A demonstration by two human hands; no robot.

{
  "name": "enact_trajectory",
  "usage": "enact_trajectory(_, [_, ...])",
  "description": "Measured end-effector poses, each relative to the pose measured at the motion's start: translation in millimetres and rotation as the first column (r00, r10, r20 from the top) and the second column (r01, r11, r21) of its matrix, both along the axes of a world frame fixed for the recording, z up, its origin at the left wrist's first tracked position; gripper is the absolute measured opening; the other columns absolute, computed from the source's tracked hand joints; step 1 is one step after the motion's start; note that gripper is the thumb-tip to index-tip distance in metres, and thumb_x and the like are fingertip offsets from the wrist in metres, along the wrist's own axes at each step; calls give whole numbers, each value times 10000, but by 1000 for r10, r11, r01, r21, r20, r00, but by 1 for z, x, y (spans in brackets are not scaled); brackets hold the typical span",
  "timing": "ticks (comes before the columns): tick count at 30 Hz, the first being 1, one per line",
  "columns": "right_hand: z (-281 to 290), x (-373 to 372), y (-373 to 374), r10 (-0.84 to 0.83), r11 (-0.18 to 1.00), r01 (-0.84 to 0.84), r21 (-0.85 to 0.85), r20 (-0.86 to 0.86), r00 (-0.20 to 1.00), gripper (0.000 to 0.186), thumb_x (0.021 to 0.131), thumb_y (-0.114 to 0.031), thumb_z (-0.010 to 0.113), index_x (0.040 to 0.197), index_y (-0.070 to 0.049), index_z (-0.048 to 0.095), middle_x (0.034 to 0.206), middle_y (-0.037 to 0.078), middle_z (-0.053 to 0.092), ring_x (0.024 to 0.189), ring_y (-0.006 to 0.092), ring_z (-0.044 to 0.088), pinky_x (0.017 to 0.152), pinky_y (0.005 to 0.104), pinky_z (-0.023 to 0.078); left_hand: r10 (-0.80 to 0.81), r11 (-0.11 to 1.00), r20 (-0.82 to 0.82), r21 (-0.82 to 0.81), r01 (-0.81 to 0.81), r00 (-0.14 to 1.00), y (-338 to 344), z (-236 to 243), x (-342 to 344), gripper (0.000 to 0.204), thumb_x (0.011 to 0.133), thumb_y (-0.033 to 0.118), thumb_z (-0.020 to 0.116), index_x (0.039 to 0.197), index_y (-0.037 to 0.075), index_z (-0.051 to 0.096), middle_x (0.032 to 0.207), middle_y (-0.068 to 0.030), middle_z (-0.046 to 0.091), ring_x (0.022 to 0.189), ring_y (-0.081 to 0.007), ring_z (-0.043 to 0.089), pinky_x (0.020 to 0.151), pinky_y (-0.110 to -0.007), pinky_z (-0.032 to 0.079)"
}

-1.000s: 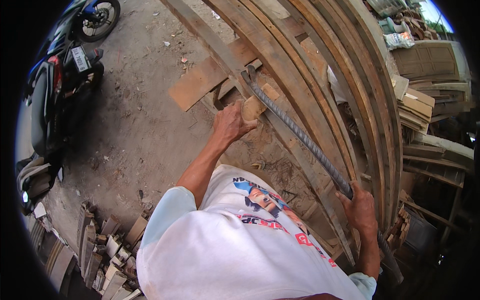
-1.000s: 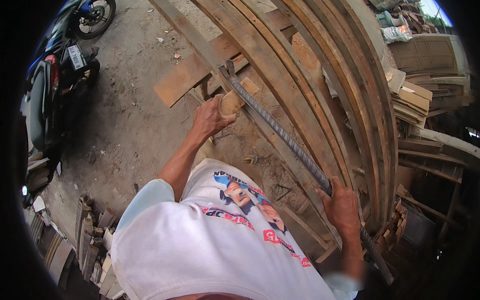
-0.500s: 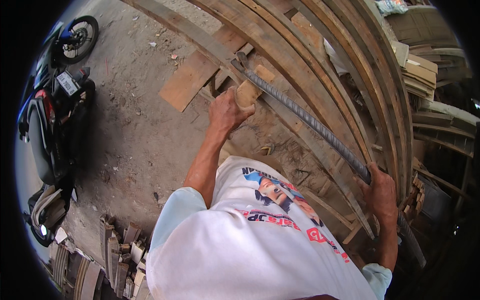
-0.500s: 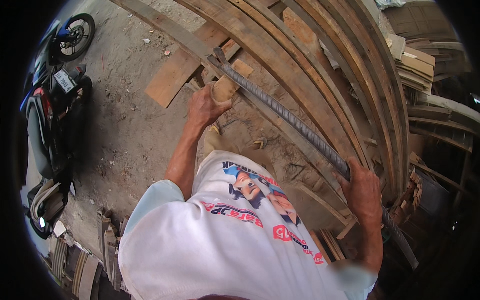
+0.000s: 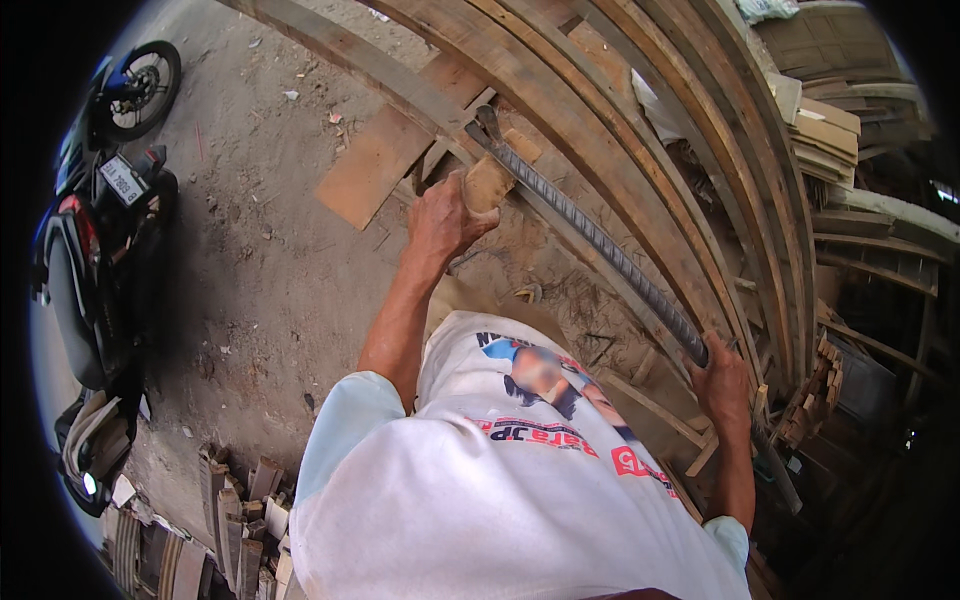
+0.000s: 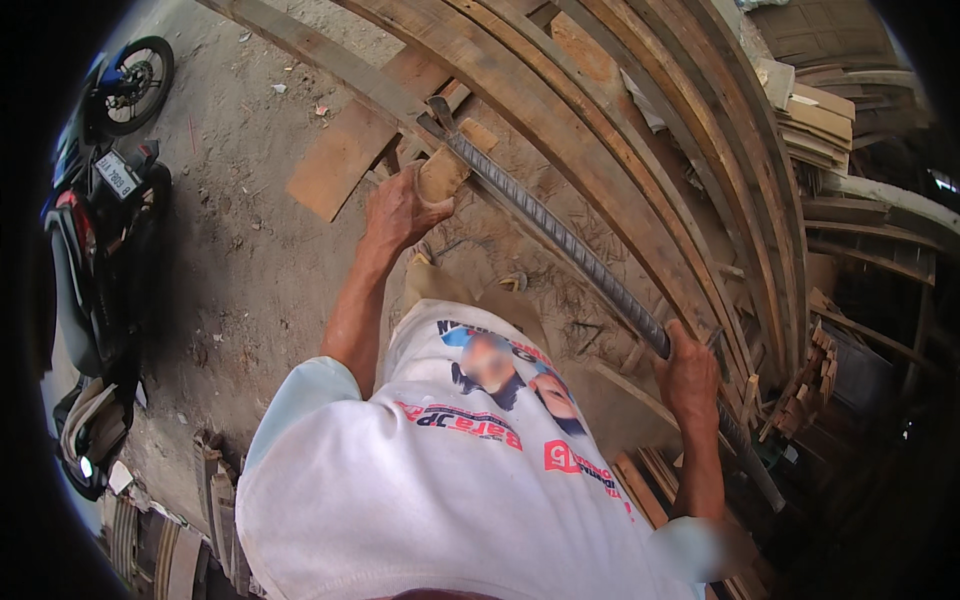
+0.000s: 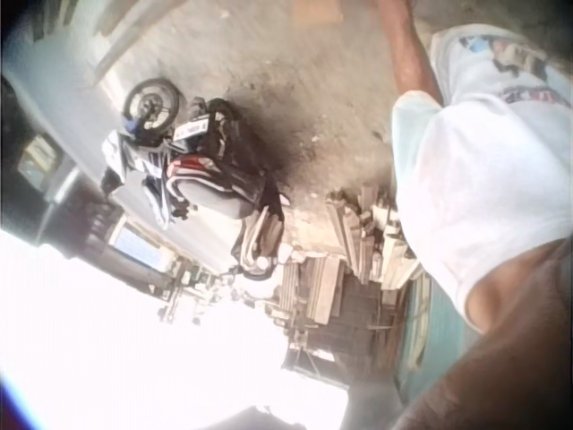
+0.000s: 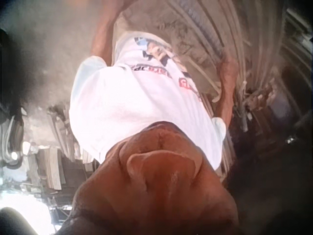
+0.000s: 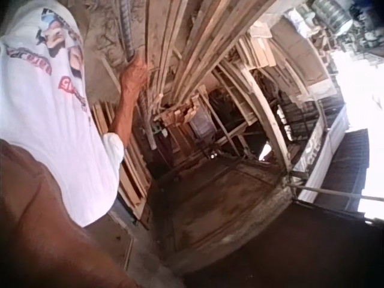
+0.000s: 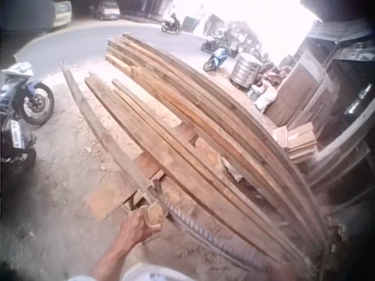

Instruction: The person uses a long metal rebar as a lever to bend and shape small pieces of wood. They repeatedly position the wood on a wooden workbench and apply force with the rebar to curve the material.

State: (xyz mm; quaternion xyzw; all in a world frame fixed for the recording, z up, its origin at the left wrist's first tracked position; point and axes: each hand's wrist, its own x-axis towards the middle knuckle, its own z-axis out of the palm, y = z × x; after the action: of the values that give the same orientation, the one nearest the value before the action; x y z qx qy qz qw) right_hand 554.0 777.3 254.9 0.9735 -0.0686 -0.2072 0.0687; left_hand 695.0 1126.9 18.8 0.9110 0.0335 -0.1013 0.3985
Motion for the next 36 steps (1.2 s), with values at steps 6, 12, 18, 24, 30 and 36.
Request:
enact_trajectory(6, [-1,-3,23,-73,993,73,91,-4,997,294,819,-84,788,982,-20,551,797,244,671,853,458,673,683,532,504,-55,997,-86,58,60,995,2,11,11,621,713,389,786,1186,24,618,1040,-219,715,972,-403,696,819,-487,557])
enact_trajectory(12, [-150,-55,-37,-164,921,156,357,-6,986,285,855,-71,745,1091,-22,593,834,273,673,890,480,670,704,526,514,-75,995,-94,54,80,993,3,7,12,691,690,408,860,1205,29,598,1041,-218,712,969,-413,691,830,-497,555])
enact_trajectory(18, [-274,-131,-25,-232,700,229,677,-88,969,314,868,-179,771,1096,-23,622,817,279,682,866,465,696,693,516,522,-89,965,26,250,80,996,10,35,5,634,709,385,820,1185,24,606,977,-222,711,932,-394,697,801,-471,548])
enact_trajectory(24, [-310,-151,-31,-322,576,305,758,-133,937,241,913,-218,742,1034,-30,652,802,275,684,833,446,710,633,492,518,-279,861,28,451,237,960,-28,111,32,577,708,371,835,1119,35,608,974,-219,700,936,-406,690,778,-484,545])
enact_trajectory(30, [-324,-177,-51,-393,515,427,743,-238,888,223,947,-226,685,1042,-26,657,844,280,681,905,446,695,686,478,528,-443,866,234,362,345,866,-145,202,60,608,719,344,799,1218,48,617,950,-178,709,904,-358,702,782,-454,553])
enact_trajectory(36, [-322,-195,-43,-418,516,482,708,-283,863,219,938,-225,687,986,-15,647,850,281,677,874,460,692,699,479,523,-496,865,253,231,446,830,-156,168,37,705,723,354,784,1316,25,589,1041,-217,695,980,-382,686,849,-446,547])
